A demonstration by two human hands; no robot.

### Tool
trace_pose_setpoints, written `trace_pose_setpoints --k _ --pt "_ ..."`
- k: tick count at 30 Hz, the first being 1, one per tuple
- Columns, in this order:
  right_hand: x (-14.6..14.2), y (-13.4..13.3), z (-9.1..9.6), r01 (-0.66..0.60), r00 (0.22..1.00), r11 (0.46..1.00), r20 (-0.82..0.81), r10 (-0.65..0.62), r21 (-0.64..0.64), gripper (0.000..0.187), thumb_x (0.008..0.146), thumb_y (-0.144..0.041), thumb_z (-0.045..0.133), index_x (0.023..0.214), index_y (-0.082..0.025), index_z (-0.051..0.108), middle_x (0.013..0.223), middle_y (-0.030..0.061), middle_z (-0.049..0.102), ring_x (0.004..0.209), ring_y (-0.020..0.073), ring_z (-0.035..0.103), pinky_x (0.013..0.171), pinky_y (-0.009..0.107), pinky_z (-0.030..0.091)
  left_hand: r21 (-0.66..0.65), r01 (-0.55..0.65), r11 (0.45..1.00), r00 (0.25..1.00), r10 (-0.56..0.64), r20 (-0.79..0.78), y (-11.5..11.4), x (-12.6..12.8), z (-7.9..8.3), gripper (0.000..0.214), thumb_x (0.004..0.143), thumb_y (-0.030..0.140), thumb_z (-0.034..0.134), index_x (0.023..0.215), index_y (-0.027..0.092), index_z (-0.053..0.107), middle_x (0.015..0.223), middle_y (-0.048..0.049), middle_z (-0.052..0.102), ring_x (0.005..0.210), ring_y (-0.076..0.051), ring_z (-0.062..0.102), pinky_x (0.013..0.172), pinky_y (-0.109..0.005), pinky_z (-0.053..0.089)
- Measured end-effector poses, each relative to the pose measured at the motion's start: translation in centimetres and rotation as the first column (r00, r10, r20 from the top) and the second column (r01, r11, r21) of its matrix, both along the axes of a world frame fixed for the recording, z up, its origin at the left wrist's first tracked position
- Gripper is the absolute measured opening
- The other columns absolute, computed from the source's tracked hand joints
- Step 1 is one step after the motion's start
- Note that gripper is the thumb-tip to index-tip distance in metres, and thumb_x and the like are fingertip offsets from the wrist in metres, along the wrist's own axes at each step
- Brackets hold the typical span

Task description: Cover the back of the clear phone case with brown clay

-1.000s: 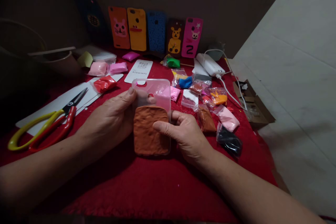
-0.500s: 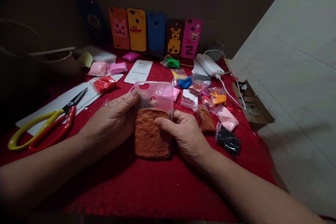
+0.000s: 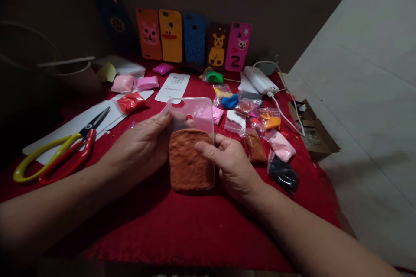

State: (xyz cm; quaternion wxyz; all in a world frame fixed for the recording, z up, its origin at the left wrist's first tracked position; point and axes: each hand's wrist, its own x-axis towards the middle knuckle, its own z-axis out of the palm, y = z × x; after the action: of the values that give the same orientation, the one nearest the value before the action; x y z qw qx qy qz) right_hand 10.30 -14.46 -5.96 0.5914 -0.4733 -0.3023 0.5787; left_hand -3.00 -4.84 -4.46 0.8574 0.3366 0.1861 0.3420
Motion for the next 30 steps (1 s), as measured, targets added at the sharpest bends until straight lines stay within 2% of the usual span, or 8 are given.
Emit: trace_pose_setpoints --k 3,8,13,17,22,25,30 --pt "0.2 -0.2 0.1 -0.03 0.998 0.999 0.054 0.032 -0.032 0.035 0.063 -0.029 0.085 0.095 -0.02 0.072 0.096 0.0053 0.075 0.087 0.0221 0.069 0.08 0.037 0.054 0.002 -0.004 1.0 1.0 0.004 0.007 0.1 0.0 0.2 0.035 0.099 0.025 0.043 0.078 0.013 0.068 0.077 -0.0063 0.07 0.072 -0.015 0.066 0.073 -0.027 0.053" --pt "0.3 -0.4 0.0 -0.076 0.993 0.994 0.083 0.082 -0.081 0.038 0.06 -0.024 0.087 0.095 -0.02 0.073 0.093 0.0033 0.075 0.081 0.0187 0.069 0.074 0.032 0.056 -0.012 -0.011 1.0 1.0 0.011 0.001 0.1 0.1 0.2 0.033 0.098 0.025 0.044 0.077 0.015 0.068 0.079 -0.0061 0.071 0.076 -0.016 0.067 0.077 -0.03 0.054" --pt "-0.2 -0.4 0.4 -0.068 0.994 0.984 0.07 0.08 -0.164 0.024 0.064 -0.024 0.083 0.085 -0.018 0.075 0.084 0.0036 0.076 0.073 0.0193 0.07 0.071 0.033 0.058 0.02 -0.006 1.0 1.0 0.006 -0.009 -0.4 0.1 0.2 0.033 0.097 0.027 0.046 0.076 0.014 0.068 0.078 -0.0055 0.069 0.073 -0.015 0.065 0.084 -0.032 0.053" --pt "-0.3 -0.4 0.4 -0.062 0.997 0.987 0.026 0.067 -0.148 0.017 0.069 -0.025 0.08 0.084 -0.019 0.075 0.083 0.003 0.076 0.071 0.0182 0.071 0.071 0.032 0.058 0.004 -0.008 1.0 1.0 0.008 0.009 -0.5 0.0 0.3 0.035 0.098 0.025 0.044 0.075 0.013 0.067 0.075 -0.005 0.067 0.076 -0.015 0.066 0.085 -0.032 0.053" --pt "-0.1 -0.4 0.2 -0.102 0.995 0.987 -0.004 0.102 -0.127 0.026 0.064 -0.024 0.084 0.088 -0.02 0.076 0.085 0.0024 0.077 0.071 0.0173 0.072 0.069 0.029 0.059 0.014 -0.002 1.0 1.0 0.002 0.008 -0.5 0.0 0.2 0.032 0.098 0.026 0.046 0.078 0.013 0.067 0.077 -0.005 0.068 0.075 -0.015 0.065 0.081 -0.03 0.053" --pt "-0.1 -0.4 0.2 -0.082 0.996 0.989 0.018 0.084 -0.122 0.027 0.062 -0.024 0.086 0.087 -0.02 0.076 0.084 0.002 0.077 0.071 0.0168 0.072 0.067 0.027 0.058 0.013 0.019 1.0 1.0 -0.02 0.019 -0.7 0.1 0.1 0.033 0.098 0.026 0.045 0.079 0.012 0.067 0.079 -0.0055 0.069 0.076 -0.015 0.066 0.078 -0.028 0.053" --pt "-0.5 -0.4 0.2 -0.022 1.0 0.991 0.003 0.023 -0.13 0.022 0.068 -0.024 0.082 0.089 -0.019 0.077 0.081 0.0019 0.077 0.071 0.0159 0.072 0.069 0.026 0.059 0.016 0.032 0.999 0.998 -0.033 0.046 -1.1 0.2 0.0 0.032 0.098 0.025 0.045 0.08 0.012 0.069 0.079 -0.0061 0.069 0.077 -0.015 0.066 0.079 -0.028 0.053"
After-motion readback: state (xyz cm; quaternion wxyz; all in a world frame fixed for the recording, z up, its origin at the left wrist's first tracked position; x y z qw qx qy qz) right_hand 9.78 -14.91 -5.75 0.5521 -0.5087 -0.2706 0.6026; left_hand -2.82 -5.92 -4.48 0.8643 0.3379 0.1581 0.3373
